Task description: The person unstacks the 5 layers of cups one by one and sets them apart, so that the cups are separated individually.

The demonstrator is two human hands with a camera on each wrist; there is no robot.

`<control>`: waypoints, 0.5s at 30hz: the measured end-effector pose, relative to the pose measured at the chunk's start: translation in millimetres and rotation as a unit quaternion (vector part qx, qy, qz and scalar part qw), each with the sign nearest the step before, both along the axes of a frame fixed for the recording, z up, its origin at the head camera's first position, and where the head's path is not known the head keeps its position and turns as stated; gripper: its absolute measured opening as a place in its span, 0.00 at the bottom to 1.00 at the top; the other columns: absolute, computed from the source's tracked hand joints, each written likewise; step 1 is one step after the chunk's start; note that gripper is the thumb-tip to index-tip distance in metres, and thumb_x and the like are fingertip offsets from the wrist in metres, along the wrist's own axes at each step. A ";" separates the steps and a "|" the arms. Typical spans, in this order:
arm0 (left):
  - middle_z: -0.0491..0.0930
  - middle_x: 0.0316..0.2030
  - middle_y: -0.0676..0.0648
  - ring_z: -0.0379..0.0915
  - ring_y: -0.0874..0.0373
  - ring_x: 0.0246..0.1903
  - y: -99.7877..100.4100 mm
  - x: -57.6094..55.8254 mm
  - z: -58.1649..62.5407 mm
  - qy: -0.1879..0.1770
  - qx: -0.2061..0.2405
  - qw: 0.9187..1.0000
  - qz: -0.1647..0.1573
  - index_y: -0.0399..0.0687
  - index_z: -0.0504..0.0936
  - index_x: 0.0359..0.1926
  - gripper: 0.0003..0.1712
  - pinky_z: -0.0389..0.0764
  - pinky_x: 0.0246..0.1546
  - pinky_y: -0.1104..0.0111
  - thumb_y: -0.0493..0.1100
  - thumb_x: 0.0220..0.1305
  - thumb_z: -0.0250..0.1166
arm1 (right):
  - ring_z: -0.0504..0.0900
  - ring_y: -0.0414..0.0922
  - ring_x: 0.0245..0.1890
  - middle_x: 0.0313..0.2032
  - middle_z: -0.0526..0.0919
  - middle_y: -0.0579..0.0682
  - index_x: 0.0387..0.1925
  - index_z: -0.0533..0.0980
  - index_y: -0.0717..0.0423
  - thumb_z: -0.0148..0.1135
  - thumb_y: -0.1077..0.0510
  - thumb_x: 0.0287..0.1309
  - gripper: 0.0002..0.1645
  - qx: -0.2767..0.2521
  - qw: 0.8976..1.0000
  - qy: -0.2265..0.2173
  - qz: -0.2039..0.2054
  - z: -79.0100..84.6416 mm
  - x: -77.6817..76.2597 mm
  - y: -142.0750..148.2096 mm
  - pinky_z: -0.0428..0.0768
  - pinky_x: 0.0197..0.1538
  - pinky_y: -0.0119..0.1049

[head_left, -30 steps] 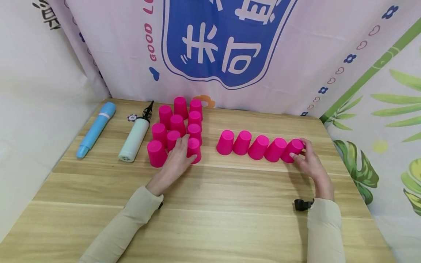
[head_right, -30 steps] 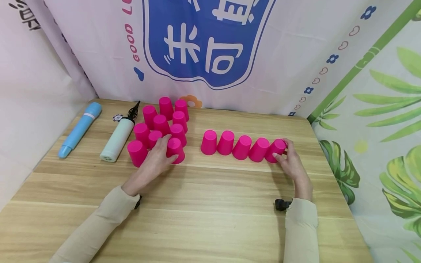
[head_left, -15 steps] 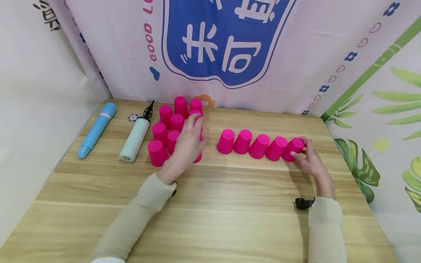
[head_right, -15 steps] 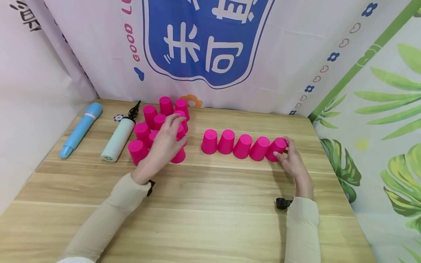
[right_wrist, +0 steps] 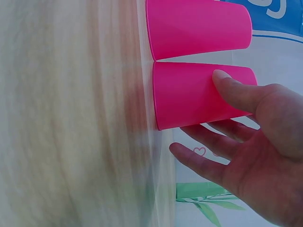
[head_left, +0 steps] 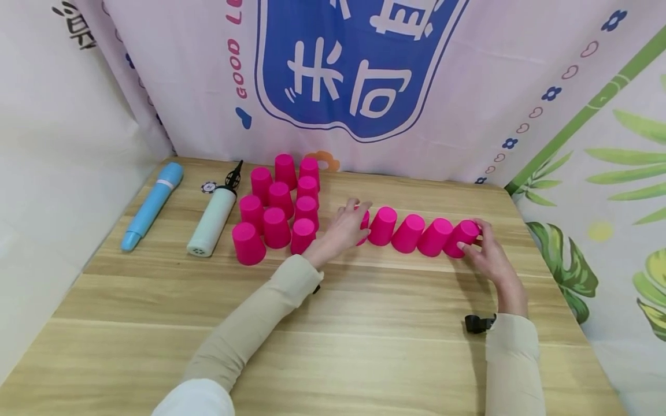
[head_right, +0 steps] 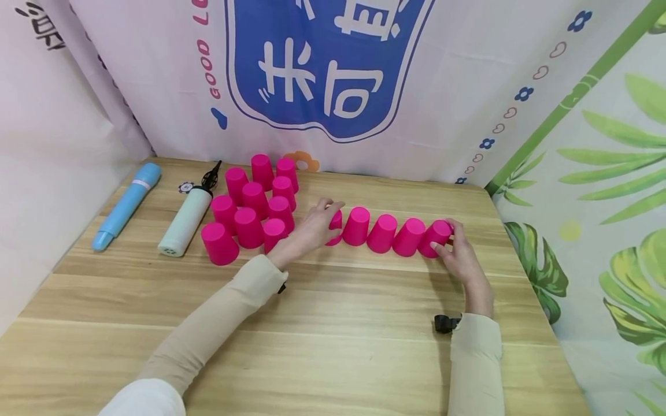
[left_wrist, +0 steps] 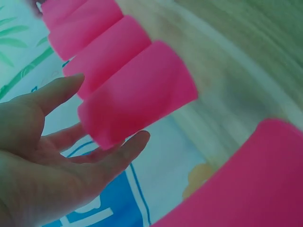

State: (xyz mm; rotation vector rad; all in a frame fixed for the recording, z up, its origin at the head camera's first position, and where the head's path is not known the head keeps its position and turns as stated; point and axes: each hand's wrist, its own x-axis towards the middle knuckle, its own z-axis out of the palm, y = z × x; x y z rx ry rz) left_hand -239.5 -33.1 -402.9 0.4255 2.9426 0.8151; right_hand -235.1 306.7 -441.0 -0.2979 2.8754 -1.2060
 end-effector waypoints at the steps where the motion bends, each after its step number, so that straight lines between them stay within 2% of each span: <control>1: 0.60 0.65 0.39 0.68 0.43 0.55 0.7 -0.5 -1.5 -0.001 -0.004 1.000 -0.001 0.49 0.60 0.71 0.39 0.76 0.52 0.55 0.42 0.63 0.66 | 0.64 0.73 0.58 0.62 0.60 0.74 0.70 0.44 0.62 0.54 0.64 0.67 0.40 0.001 1.000 -0.001 0.000 -0.4 0.0 -0.2 0.63 0.60 0.66; 15: 0.67 0.57 0.40 0.69 0.45 0.53 -1.5 -2.4 -9.4 0.007 -0.013 1.000 0.021 0.47 0.61 0.70 0.35 0.77 0.50 0.55 0.40 0.64 0.64 | 0.65 0.73 0.58 0.62 0.60 0.73 0.70 0.45 0.63 0.54 0.63 0.67 0.39 -0.003 1.000 0.003 0.000 -1.1 -1.1 -0.2 0.63 0.61 0.65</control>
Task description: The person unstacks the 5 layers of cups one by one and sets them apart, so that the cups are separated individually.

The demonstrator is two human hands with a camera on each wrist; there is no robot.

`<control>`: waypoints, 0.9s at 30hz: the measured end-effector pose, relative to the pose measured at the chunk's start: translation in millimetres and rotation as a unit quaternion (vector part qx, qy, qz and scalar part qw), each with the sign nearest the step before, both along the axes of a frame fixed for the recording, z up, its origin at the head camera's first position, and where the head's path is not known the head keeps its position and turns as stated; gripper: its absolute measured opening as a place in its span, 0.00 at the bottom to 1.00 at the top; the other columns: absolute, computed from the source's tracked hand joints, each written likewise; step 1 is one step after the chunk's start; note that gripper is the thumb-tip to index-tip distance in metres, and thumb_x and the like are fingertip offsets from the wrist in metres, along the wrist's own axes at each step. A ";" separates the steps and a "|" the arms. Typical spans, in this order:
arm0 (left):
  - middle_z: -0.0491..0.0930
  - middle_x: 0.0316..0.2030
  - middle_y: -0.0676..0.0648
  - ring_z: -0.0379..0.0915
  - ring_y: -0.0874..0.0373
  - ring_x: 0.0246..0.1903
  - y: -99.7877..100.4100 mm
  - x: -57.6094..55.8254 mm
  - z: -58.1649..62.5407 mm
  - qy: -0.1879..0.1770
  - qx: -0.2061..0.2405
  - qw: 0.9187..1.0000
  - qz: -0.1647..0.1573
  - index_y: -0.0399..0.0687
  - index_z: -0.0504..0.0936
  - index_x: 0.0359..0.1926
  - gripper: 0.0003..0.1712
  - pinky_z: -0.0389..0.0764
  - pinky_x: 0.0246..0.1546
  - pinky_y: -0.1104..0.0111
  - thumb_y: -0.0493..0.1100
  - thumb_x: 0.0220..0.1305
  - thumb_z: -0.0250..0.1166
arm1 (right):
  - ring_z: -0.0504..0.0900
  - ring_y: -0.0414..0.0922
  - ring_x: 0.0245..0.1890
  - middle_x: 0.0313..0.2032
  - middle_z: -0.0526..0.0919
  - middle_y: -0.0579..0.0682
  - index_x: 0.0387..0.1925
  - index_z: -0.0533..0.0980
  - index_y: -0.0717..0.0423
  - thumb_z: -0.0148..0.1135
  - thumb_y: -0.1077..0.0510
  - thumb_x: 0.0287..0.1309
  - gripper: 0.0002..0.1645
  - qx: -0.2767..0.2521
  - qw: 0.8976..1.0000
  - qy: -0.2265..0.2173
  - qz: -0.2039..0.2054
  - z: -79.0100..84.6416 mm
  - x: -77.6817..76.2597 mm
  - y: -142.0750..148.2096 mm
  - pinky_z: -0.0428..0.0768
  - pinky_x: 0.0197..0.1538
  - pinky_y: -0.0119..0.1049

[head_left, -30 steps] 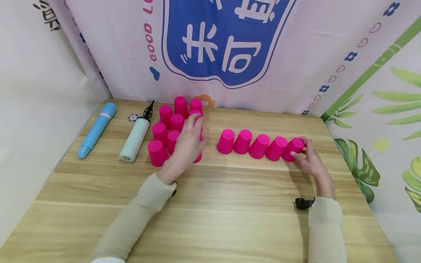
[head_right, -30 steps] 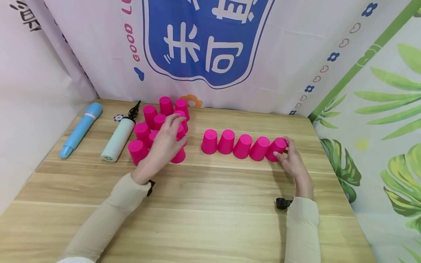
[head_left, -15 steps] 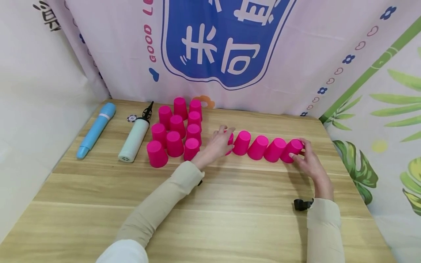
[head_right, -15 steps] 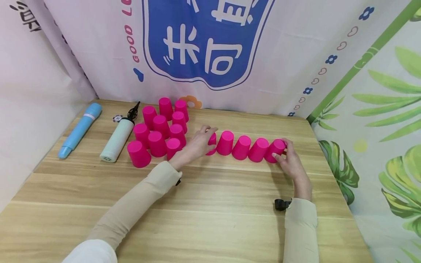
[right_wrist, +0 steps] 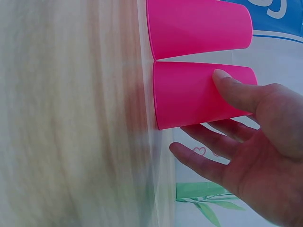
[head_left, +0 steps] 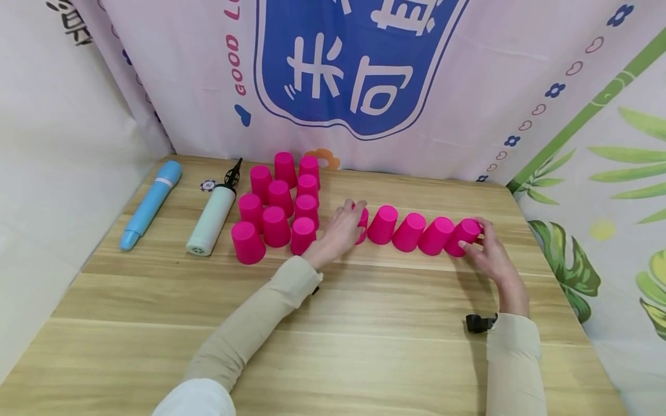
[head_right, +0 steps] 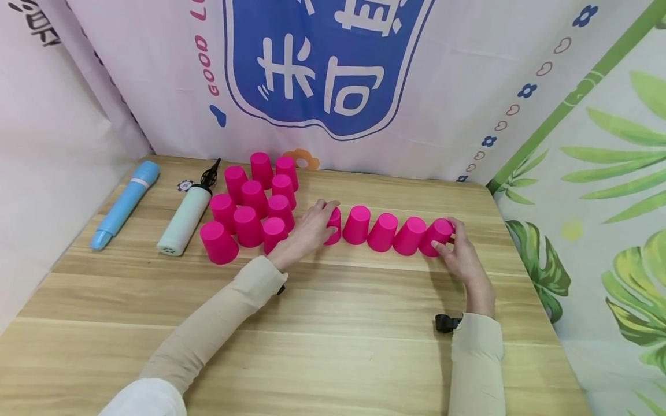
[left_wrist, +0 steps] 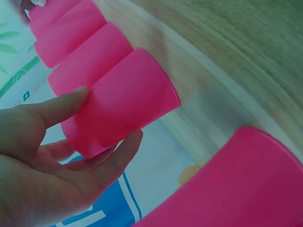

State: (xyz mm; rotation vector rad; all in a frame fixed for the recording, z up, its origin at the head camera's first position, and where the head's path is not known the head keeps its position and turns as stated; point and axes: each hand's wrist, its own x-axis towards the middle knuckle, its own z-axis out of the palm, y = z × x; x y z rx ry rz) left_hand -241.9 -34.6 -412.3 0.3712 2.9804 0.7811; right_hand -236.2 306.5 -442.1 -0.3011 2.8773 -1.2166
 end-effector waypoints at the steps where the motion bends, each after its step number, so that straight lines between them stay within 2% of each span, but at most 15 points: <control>1: 0.67 0.56 0.40 0.69 0.45 0.52 -1.3 -0.2 1.1 0.002 0.001 1.000 0.000 0.46 0.62 0.70 0.35 0.78 0.49 0.55 0.40 0.64 0.64 | 0.65 0.73 0.58 0.61 0.60 0.73 0.70 0.45 0.63 0.54 0.63 0.67 0.39 0.000 1.000 0.001 0.001 -0.1 -0.3 0.3 0.63 0.61 0.65; 5: 0.69 0.53 0.38 0.72 0.45 0.48 -8.4 -4.3 9.3 0.017 0.002 1.000 -0.006 0.43 0.65 0.66 0.31 0.79 0.47 0.57 0.38 0.63 0.64 | 0.65 0.72 0.58 0.61 0.60 0.73 0.70 0.45 0.63 0.55 0.64 0.67 0.39 -0.003 1.000 0.003 0.000 0.6 -0.4 0.9 0.63 0.61 0.65; 10: 0.68 0.51 0.36 0.76 0.44 0.38 -19.5 -19.9 28.2 0.044 -0.024 0.999 -0.008 0.40 0.69 0.61 0.28 0.80 0.39 0.57 0.36 0.61 0.66 | 0.65 0.72 0.58 0.61 0.60 0.73 0.70 0.45 0.62 0.55 0.63 0.67 0.40 -0.003 1.000 0.003 -0.004 1.0 -0.3 2.7 0.63 0.61 0.66; 14: 0.69 0.52 0.37 0.76 0.43 0.42 -28.6 -38.2 43.4 0.037 -0.066 0.997 0.012 0.40 0.71 0.58 0.25 0.80 0.40 0.54 0.37 0.61 0.66 | 0.66 0.73 0.57 0.60 0.61 0.73 0.70 0.45 0.64 0.56 0.64 0.66 0.39 -0.010 1.000 0.013 0.006 -0.7 -0.3 1.7 0.64 0.59 0.66; 17: 0.72 0.50 0.38 0.75 0.42 0.46 -36.0 -53.1 49.9 0.037 -0.082 0.995 0.033 0.40 0.72 0.56 0.24 0.80 0.42 0.51 0.38 0.59 0.67 | 0.67 0.73 0.56 0.59 0.62 0.74 0.69 0.46 0.66 0.56 0.65 0.65 0.39 -0.012 1.000 0.022 0.012 -2.2 -0.9 1.1 0.65 0.59 0.66; 22: 0.73 0.47 0.36 0.72 0.42 0.49 -46.4 -72.8 44.4 0.055 -0.099 0.993 0.042 0.39 0.72 0.50 0.18 0.80 0.42 0.51 0.35 0.58 0.65 | 0.66 0.73 0.57 0.60 0.61 0.74 0.70 0.46 0.64 0.55 0.65 0.66 0.38 -0.004 1.000 0.016 0.003 -2.1 -0.9 1.8 0.64 0.60 0.66; 27: 0.71 0.50 0.33 0.65 0.40 0.54 -50.6 -80.6 30.9 0.062 -0.115 0.991 0.030 0.38 0.72 0.51 0.20 0.80 0.44 0.52 0.34 0.58 0.64 | 0.66 0.72 0.57 0.60 0.61 0.73 0.70 0.46 0.63 0.55 0.64 0.66 0.38 -0.006 1.000 0.013 0.004 -2.7 -0.7 0.8 0.64 0.60 0.65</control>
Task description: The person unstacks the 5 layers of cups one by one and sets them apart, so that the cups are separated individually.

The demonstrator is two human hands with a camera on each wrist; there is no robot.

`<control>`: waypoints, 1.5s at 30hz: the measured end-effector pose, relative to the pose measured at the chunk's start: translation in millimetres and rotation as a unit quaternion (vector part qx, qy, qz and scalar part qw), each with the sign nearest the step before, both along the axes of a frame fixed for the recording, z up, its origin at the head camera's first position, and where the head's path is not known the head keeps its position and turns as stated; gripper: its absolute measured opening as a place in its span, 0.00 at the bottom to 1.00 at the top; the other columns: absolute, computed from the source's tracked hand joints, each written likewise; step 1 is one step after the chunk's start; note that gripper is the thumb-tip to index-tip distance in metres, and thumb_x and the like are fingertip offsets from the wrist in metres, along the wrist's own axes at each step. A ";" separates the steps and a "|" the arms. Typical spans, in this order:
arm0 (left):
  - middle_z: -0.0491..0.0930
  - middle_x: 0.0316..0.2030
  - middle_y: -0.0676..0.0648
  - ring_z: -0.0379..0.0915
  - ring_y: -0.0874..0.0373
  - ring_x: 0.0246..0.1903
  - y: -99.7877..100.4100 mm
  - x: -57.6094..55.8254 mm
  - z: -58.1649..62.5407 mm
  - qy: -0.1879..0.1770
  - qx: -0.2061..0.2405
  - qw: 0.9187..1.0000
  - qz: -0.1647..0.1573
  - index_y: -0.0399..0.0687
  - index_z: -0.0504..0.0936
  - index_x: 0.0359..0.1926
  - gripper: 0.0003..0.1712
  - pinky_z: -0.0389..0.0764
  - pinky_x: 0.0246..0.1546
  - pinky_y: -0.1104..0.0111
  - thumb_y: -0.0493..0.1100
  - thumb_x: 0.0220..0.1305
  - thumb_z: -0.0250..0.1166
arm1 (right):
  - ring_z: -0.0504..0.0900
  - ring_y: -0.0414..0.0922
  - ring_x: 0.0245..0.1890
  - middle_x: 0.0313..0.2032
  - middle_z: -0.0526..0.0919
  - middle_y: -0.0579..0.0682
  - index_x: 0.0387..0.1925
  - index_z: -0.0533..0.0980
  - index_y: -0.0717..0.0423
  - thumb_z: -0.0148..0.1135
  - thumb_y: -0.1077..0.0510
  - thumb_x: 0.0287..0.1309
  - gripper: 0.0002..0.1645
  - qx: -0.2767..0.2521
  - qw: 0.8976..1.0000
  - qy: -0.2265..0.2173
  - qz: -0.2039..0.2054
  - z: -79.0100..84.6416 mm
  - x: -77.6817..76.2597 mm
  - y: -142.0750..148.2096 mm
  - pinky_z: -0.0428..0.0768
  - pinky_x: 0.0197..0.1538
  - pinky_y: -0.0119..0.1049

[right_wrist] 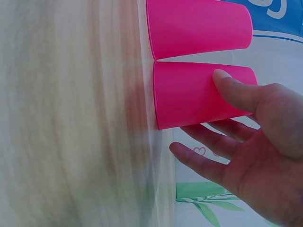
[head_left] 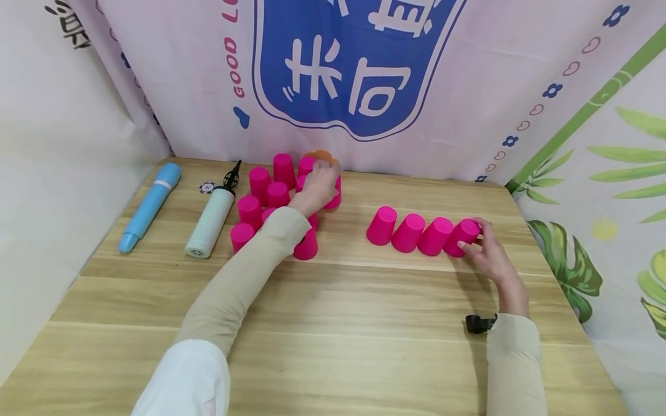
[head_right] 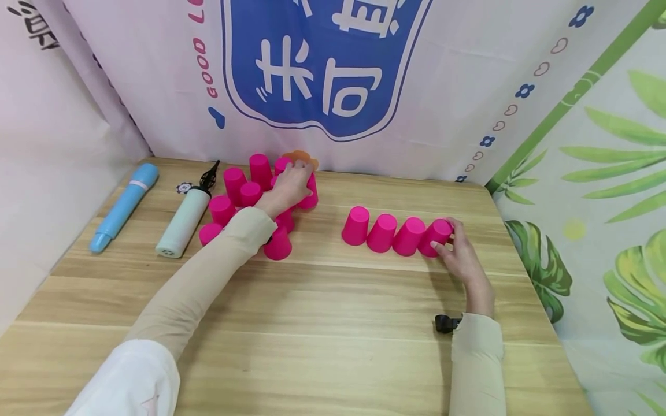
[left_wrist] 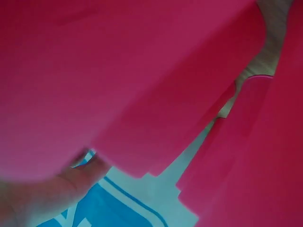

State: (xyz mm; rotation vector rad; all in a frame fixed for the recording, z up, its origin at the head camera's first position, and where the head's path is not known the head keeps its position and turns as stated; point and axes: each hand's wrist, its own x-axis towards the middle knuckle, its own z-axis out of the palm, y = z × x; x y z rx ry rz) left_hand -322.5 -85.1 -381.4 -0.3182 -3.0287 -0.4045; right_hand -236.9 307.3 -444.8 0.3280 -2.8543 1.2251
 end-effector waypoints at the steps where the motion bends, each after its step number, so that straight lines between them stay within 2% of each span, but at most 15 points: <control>1: 0.70 0.51 0.32 0.64 0.40 0.55 -0.3 -0.8 -2.3 0.001 -0.005 1.000 -0.001 0.37 0.72 0.52 0.20 0.80 0.44 0.52 0.34 0.59 0.65 | 0.67 0.72 0.57 0.60 0.61 0.73 0.70 0.46 0.63 0.55 0.65 0.66 0.38 -0.001 1.000 0.000 0.000 -0.3 0.0 0.1 0.65 0.60 0.65; 8: 0.67 0.54 0.30 0.64 0.39 0.54 -2.1 -3.4 -12.0 0.001 -0.052 0.999 -0.008 0.37 0.73 0.56 0.23 0.79 0.46 0.55 0.36 0.59 0.65 | 0.66 0.72 0.57 0.59 0.62 0.73 0.69 0.46 0.64 0.56 0.66 0.65 0.39 -0.004 1.000 -0.001 0.001 -0.8 0.7 -0.7 0.65 0.60 0.65; 16: 0.67 0.56 0.31 0.60 0.37 0.59 -4.3 -4.7 -6.5 -0.013 -0.068 0.997 -0.031 0.38 0.71 0.61 0.29 0.70 0.57 0.53 0.42 0.61 0.66 | 0.67 0.73 0.57 0.59 0.62 0.73 0.69 0.46 0.64 0.55 0.66 0.65 0.39 -0.002 1.000 0.004 0.002 -0.6 -0.3 0.1 0.65 0.60 0.65; 19: 0.70 0.54 0.33 0.62 0.38 0.57 -4.7 6.7 7.1 0.021 -0.072 0.996 -0.054 0.36 0.72 0.58 0.28 0.68 0.58 0.54 0.43 0.61 0.66 | 0.66 0.72 0.57 0.59 0.62 0.73 0.69 0.46 0.63 0.55 0.64 0.66 0.39 0.001 1.000 0.000 0.004 -0.3 -0.2 -1.6 0.64 0.60 0.65; 22: 0.72 0.53 0.35 0.64 0.40 0.56 3.7 28.6 28.0 0.052 -0.056 0.994 -0.082 0.36 0.73 0.58 0.28 0.68 0.58 0.55 0.44 0.61 0.67 | 0.66 0.73 0.57 0.60 0.62 0.73 0.70 0.46 0.62 0.55 0.63 0.67 0.38 0.002 1.000 -0.004 0.004 1.8 0.1 -2.1 0.64 0.60 0.65; 24: 0.71 0.55 0.37 0.65 0.42 0.57 15.4 45.9 38.6 0.050 -0.032 0.993 -0.105 0.37 0.72 0.60 0.30 0.69 0.58 0.56 0.45 0.61 0.68 | 0.66 0.73 0.57 0.60 0.61 0.73 0.70 0.45 0.62 0.55 0.63 0.67 0.38 0.003 1.000 -0.007 0.003 3.0 0.2 -1.6 0.64 0.60 0.66; 26: 0.69 0.59 0.39 0.65 0.43 0.59 29.9 61.7 41.3 0.034 -0.006 0.991 -0.126 0.41 0.70 0.64 0.32 0.71 0.58 0.56 0.46 0.62 0.67 | 0.66 0.73 0.57 0.60 0.61 0.73 0.70 0.45 0.62 0.54 0.63 0.67 0.38 0.003 1.000 -0.006 0.002 3.7 0.3 -1.4 0.64 0.60 0.66; 28: 0.68 0.61 0.41 0.65 0.45 0.60 44.5 72.8 34.2 0.018 0.025 0.990 -0.140 0.43 0.68 0.66 0.34 0.73 0.57 0.57 0.46 0.62 0.67 | 0.66 0.73 0.57 0.60 0.61 0.73 0.70 0.45 0.63 0.54 0.64 0.67 0.38 0.000 1.000 -0.006 0.000 3.0 0.5 -1.5 0.64 0.60 0.66; 31: 0.66 0.63 0.43 0.65 0.47 0.60 61.7 80.9 12.7 -0.002 0.065 0.989 -0.134 0.46 0.65 0.68 0.35 0.72 0.58 0.56 0.46 0.63 0.66 | 0.66 0.73 0.57 0.60 0.61 0.73 0.70 0.45 0.64 0.55 0.65 0.66 0.39 -0.008 1.000 -0.006 0.005 -0.1 0.3 -3.0 0.64 0.60 0.66; 34: 0.64 0.64 0.43 0.66 0.47 0.59 72.0 80.3 -9.1 -0.010 0.098 0.989 -0.110 0.48 0.62 0.70 0.37 0.73 0.57 0.55 0.45 0.63 0.66 | 0.66 0.73 0.57 0.60 0.62 0.73 0.69 0.45 0.64 0.56 0.64 0.66 0.39 -0.012 1.000 -0.008 0.009 -2.7 0.3 -4.2 0.64 0.60 0.65; 37: 0.62 0.65 0.43 0.67 0.47 0.57 77.2 75.9 -24.5 -0.020 0.117 0.989 -0.092 0.51 0.59 0.72 0.39 0.75 0.53 0.54 0.46 0.63 0.66 | 0.66 0.72 0.57 0.59 0.62 0.73 0.70 0.45 0.64 0.56 0.64 0.65 0.40 -0.009 1.000 -0.009 0.007 -4.0 1.2 -4.1 0.64 0.60 0.65; 41: 0.65 0.62 0.43 0.68 0.48 0.55 82.9 70.2 -34.7 -0.028 0.132 0.987 -0.084 0.51 0.61 0.72 0.38 0.76 0.51 0.53 0.46 0.64 0.65 | 0.66 0.73 0.57 0.59 0.62 0.74 0.69 0.46 0.65 0.56 0.64 0.65 0.40 -0.009 1.000 0.001 0.006 -2.9 1.8 -1.9 0.64 0.60 0.66; 45: 0.69 0.58 0.44 0.68 0.50 0.53 87.2 67.1 -37.3 -0.024 0.131 0.988 -0.083 0.49 0.64 0.70 0.35 0.76 0.51 0.55 0.47 0.64 0.64 | 0.67 0.73 0.57 0.59 0.62 0.74 0.69 0.46 0.65 0.56 0.64 0.66 0.39 -0.009 1.000 0.007 0.008 -0.2 0.9 -0.7 0.65 0.60 0.65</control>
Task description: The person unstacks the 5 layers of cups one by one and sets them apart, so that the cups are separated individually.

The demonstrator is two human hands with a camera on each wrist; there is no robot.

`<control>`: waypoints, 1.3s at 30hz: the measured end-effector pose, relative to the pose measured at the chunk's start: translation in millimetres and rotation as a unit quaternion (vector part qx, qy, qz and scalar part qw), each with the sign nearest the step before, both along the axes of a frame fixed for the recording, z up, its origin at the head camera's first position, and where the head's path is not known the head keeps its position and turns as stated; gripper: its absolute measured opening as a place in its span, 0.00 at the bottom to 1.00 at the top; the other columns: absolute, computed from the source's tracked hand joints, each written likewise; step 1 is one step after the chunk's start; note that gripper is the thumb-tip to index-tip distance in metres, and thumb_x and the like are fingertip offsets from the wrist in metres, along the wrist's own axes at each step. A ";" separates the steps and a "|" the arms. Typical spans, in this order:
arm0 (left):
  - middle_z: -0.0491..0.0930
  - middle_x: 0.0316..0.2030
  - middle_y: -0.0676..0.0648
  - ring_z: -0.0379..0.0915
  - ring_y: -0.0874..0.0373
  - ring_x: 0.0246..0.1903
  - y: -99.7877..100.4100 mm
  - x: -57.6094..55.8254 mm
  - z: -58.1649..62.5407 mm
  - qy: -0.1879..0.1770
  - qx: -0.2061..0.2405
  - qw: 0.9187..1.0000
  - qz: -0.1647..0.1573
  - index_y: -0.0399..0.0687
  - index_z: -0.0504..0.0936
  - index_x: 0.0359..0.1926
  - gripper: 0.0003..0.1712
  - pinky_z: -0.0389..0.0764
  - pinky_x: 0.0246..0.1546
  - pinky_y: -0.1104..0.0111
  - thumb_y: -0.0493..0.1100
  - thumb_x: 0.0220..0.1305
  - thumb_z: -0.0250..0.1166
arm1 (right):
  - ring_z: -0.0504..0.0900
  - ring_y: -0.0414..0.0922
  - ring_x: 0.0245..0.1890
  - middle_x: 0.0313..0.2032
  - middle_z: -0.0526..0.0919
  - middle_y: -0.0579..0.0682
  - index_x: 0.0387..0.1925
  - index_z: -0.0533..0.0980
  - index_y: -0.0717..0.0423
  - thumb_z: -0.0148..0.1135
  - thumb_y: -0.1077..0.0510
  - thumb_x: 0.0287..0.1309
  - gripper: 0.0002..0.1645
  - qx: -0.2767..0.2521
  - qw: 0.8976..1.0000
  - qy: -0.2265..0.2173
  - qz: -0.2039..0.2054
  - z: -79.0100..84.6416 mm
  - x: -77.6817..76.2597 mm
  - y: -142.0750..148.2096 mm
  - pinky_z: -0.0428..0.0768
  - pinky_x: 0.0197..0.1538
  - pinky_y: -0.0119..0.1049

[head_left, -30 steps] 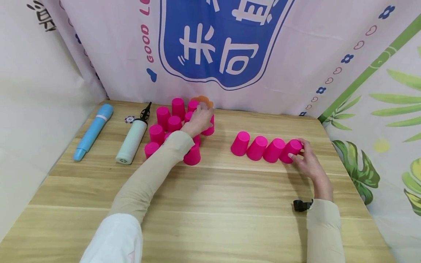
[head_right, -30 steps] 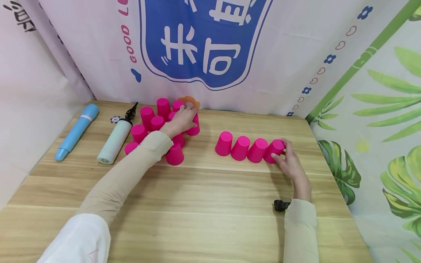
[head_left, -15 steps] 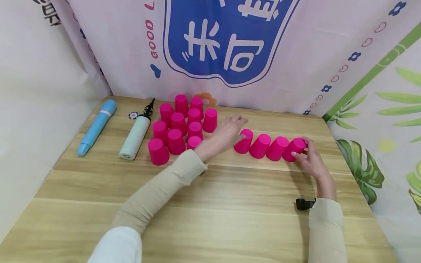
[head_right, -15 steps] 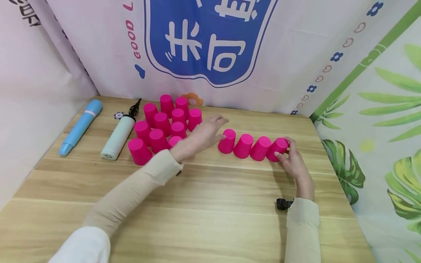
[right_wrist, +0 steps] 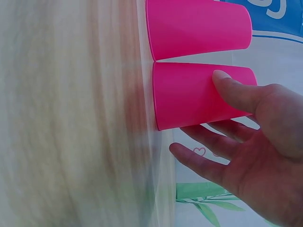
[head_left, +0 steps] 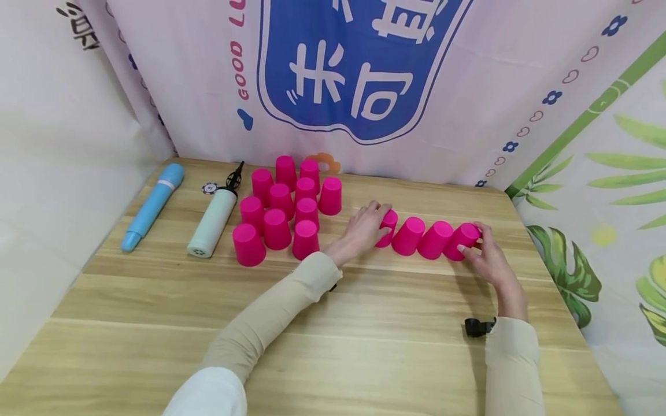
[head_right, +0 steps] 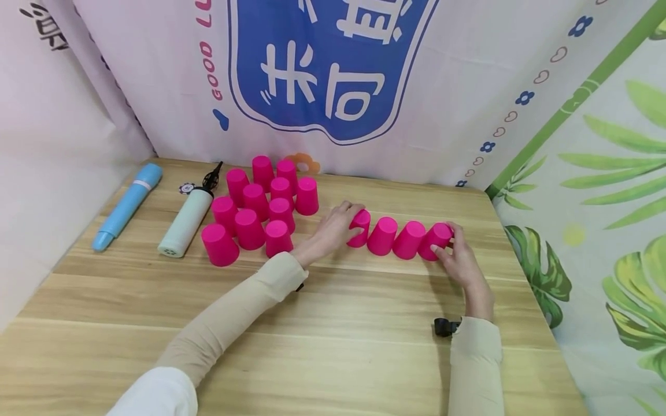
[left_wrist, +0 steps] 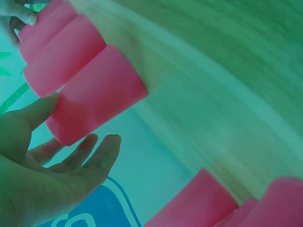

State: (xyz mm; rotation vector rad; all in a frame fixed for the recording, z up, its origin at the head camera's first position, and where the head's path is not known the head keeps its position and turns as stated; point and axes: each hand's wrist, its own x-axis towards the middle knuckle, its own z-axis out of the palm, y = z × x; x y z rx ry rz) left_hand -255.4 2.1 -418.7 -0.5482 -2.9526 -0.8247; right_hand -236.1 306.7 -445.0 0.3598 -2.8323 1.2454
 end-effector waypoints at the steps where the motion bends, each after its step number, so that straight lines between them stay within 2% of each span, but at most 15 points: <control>1: 0.69 0.57 0.44 0.68 0.50 0.53 0.1 -0.2 -0.6 0.001 0.000 1.000 0.000 0.49 0.64 0.69 0.34 0.76 0.51 0.56 0.47 0.64 0.65 | 0.67 0.72 0.57 0.59 0.62 0.73 0.69 0.46 0.65 0.56 0.64 0.66 0.39 0.000 1.000 0.000 0.000 0.1 -0.1 -0.3 0.64 0.60 0.65; 7: 0.71 0.55 0.43 0.70 0.50 0.51 -8.2 1.3 3.1 0.020 -0.010 1.000 0.004 0.46 0.67 0.66 0.32 0.77 0.49 0.57 0.46 0.64 0.65 | 0.66 0.72 0.57 0.59 0.62 0.73 0.69 0.46 0.64 0.56 0.64 0.66 0.39 0.003 1.000 0.000 -0.002 1.0 -0.6 -1.6 0.64 0.60 0.65; 12: 0.73 0.53 0.41 0.71 0.48 0.50 -26.1 2.0 17.0 0.034 -0.047 0.998 0.024 0.43 0.68 0.63 0.31 0.79 0.46 0.58 0.46 0.62 0.66 | 0.67 0.74 0.56 0.60 0.62 0.74 0.69 0.46 0.64 0.55 0.65 0.66 0.38 0.008 1.000 0.005 -0.001 3.6 -1.2 0.0 0.64 0.60 0.66; 16: 0.74 0.50 0.39 0.70 0.45 0.49 -40.7 0.4 29.3 0.039 -0.077 0.995 0.048 0.42 0.70 0.60 0.29 0.81 0.40 0.56 0.46 0.61 0.67 | 0.66 0.74 0.57 0.61 0.60 0.74 0.70 0.45 0.63 0.54 0.64 0.66 0.38 0.013 1.000 -0.002 -0.005 6.6 -1.3 1.6 0.63 0.60 0.66; 21: 0.74 0.49 0.38 0.68 0.42 0.49 -54.4 -0.9 39.2 0.024 -0.096 0.993 0.062 0.40 0.71 0.56 0.26 0.80 0.39 0.55 0.45 0.60 0.68 | 0.65 0.74 0.58 0.61 0.60 0.74 0.70 0.45 0.62 0.54 0.64 0.67 0.39 0.017 1.000 -0.013 -0.010 8.5 -1.2 1.0 0.63 0.60 0.67; 29: 0.75 0.49 0.38 0.66 0.41 0.51 -65.6 -3.2 38.6 -0.007 -0.145 0.988 0.061 0.38 0.70 0.59 0.28 0.75 0.50 0.53 0.43 0.60 0.67 | 0.65 0.73 0.58 0.61 0.60 0.74 0.70 0.45 0.63 0.54 0.63 0.67 0.39 0.017 1.000 -0.017 -0.010 5.9 0.3 -0.2 0.63 0.60 0.66; 36: 0.76 0.47 0.37 0.67 0.41 0.51 -72.6 -3.0 36.7 -0.014 -0.151 0.987 0.061 0.37 0.70 0.57 0.26 0.79 0.45 0.55 0.41 0.60 0.65 | 0.66 0.73 0.57 0.59 0.62 0.74 0.69 0.46 0.65 0.54 0.65 0.66 0.38 0.007 1.000 -0.004 -0.004 0.9 0.1 0.1 0.64 0.59 0.66; 39: 0.76 0.48 0.36 0.68 0.40 0.51 -75.0 -2.7 37.8 -0.022 -0.153 0.986 0.062 0.36 0.69 0.61 0.29 0.79 0.44 0.54 0.41 0.61 0.65 | 0.66 0.73 0.57 0.59 0.62 0.74 0.69 0.46 0.64 0.55 0.65 0.66 0.38 0.005 1.000 -0.006 -0.006 0.1 -0.1 -0.3 0.64 0.60 0.66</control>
